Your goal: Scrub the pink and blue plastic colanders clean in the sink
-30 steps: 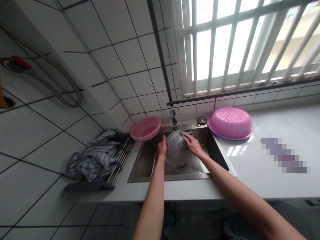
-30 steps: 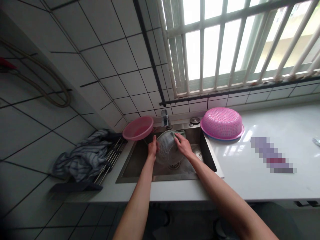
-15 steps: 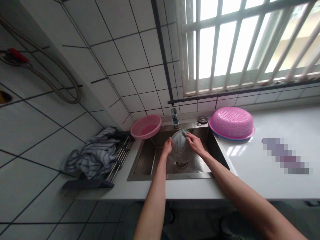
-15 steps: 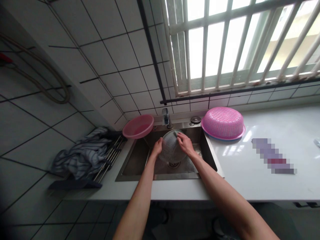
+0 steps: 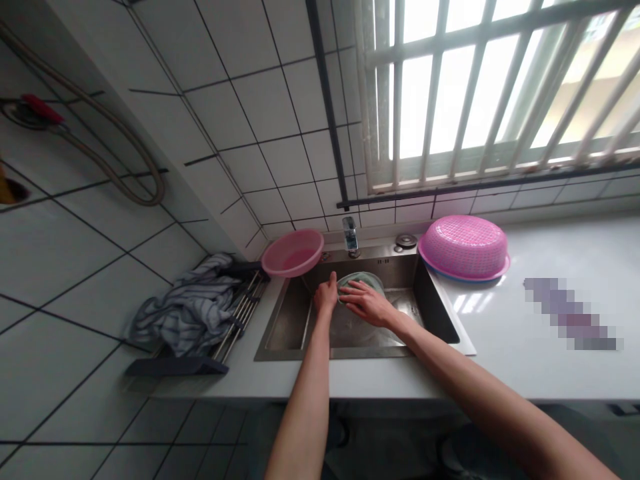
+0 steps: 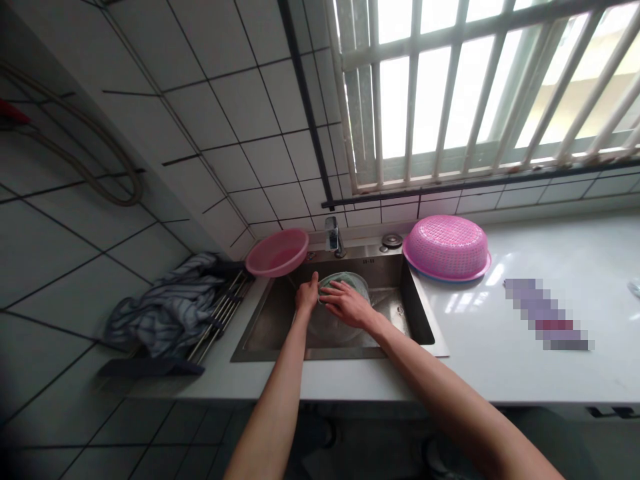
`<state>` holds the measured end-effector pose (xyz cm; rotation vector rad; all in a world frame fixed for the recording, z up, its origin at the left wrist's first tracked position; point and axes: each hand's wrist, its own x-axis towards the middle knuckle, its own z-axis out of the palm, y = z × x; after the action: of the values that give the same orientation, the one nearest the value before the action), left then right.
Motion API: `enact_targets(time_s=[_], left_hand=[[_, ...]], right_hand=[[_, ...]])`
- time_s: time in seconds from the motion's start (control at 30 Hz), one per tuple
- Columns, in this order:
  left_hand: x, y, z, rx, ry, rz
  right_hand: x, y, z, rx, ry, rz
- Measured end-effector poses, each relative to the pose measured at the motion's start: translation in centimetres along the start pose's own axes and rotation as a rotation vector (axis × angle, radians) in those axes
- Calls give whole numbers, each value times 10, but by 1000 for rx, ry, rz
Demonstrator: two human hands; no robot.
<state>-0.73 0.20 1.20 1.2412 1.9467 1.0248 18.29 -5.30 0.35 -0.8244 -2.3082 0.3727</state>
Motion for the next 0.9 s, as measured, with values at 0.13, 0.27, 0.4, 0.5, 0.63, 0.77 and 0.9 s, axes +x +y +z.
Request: enact_targets(time_s=[0.13, 0.27, 0.4, 0.5, 0.63, 0.77, 0.9], left_hand=[[4, -4, -2, 25, 11, -16], [5, -9, 0, -21, 6, -25], [0, -7, 10, -143, -77, -20], [-4, -3, 15, -211, -137, 21], [-6, -2, 13, -281, -127, 29], [-4, -4, 7, -327, -120, -81], [-3, -5, 6, -388, -71, -168]], right_hand=[[-4, 31, -5, 146, 207, 262], [-12, 63, -12, 297, 340, 566], [-9, 53, -12, 192, 271, 438], [-2, 23, -5, 2, 99, 189], [2, 4, -2, -83, 42, 44], [-2, 30, -11, 22, 243, 248], [-7, 62, -18, 180, 374, 408]])
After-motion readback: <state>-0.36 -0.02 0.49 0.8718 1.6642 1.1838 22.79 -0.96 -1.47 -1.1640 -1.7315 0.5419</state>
